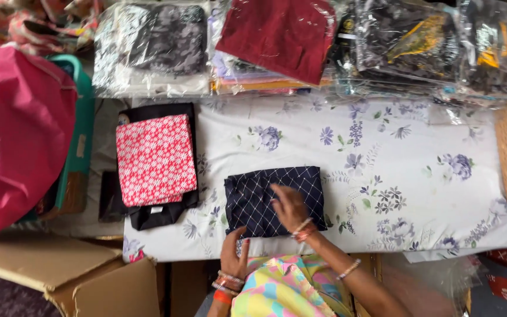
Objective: The person is folding clothes at the folding station.
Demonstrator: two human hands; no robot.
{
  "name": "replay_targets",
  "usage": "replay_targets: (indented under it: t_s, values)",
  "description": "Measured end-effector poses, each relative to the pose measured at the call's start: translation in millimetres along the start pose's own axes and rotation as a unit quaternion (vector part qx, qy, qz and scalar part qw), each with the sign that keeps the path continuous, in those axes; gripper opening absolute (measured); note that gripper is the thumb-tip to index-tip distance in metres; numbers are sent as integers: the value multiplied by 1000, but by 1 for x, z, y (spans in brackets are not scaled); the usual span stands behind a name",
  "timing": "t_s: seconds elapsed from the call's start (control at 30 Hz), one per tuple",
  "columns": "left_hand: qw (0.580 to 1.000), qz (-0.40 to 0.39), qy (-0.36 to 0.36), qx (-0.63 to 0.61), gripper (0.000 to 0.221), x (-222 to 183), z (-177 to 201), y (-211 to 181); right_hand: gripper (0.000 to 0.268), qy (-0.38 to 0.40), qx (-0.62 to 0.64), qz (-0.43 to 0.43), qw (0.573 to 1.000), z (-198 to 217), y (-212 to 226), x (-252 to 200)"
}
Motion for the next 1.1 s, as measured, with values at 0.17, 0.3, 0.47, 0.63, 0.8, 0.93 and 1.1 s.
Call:
replay_targets:
  t_s: [0.17, 0.3, 0.47, 0.63, 0.8, 0.93, 1.1]
  values:
    - [924, -295, 129, 206, 63, 34, -80, -76, 71, -73, -240, -35, 967, 64, -53, -20]
    - [858, -339, 201, 330, 75, 61, -132, -63, 80, 3, -284, -25, 958, 42, -74, -27]
    - [806, -228, 152, 524, 78, 106, -112, -29, 80, 85, -322, -125, 935, 22, -99, -33]
    - [835, -183, 97, 509, 85, 121, -98, -28, 77, 58, -256, -117, 958, 28, -108, -37]
    - [843, -90, 121, 516, 79, 109, -91, -30, 68, -140, -76, -146, 976, 69, -95, -50]
    - [956, -138, 8, 258, 58, 87, -79, -11, 75, -72, -65, -398, 912, 35, -157, -96]
    - [954, 227, 133, -146, 53, 78, -117, 98, 83, -10, 44, -438, 898, 33, -178, -82]
Point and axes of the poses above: each hand's wrist, its own x-axis towards the middle knuckle, its own z-axis out of the back of the hand, y = z × x, the point moved 9 cm from there along x, towards the middle knuckle, and after that the axes turned 2 degrees about -y, right-handed, at the moved point
